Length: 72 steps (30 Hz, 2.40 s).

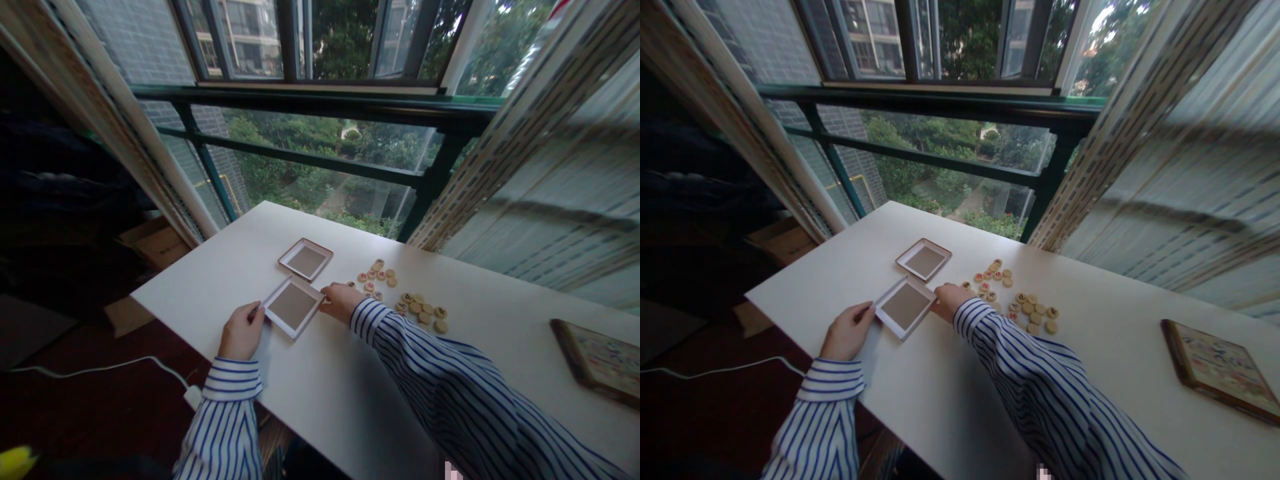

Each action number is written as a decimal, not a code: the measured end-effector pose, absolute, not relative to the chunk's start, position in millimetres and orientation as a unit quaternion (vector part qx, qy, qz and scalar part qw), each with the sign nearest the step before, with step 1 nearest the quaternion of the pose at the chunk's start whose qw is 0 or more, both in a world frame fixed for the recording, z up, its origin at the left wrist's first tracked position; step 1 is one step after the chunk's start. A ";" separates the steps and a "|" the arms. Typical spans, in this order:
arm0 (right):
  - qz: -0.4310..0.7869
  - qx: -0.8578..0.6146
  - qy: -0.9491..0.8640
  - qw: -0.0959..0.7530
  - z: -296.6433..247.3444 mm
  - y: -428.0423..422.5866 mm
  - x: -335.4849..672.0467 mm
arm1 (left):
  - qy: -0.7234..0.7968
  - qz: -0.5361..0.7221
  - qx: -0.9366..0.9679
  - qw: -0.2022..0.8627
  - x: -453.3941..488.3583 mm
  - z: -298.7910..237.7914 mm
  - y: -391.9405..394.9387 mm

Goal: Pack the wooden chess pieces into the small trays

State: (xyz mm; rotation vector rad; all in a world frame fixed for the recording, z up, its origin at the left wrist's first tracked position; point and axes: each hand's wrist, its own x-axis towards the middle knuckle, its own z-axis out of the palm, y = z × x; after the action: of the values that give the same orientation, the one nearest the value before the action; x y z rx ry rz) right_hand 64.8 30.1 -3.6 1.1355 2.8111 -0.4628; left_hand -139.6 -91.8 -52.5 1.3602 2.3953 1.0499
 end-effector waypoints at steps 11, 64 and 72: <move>-0.182 0.400 0.898 -0.004 -5.5 27.0 63.8 | 0.803 0.388 0.434 0.131 -137.3 -51.0 -95.0; -0.485 0.448 0.716 -0.227 43.8 20.8 155.0 | 0.588 0.660 0.313 0.348 -69.3 -14.1 -70.0; -0.499 0.463 0.689 -0.248 48.8 16.8 182.9 | 0.581 0.646 0.332 0.367 -45.2 -7.0 -65.3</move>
State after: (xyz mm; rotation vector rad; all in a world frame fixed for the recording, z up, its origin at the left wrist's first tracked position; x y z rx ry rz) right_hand 182.9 16.8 48.8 1.7431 2.5906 -1.8776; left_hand -45.2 -65.3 -7.0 0.8525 1.4926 1.6611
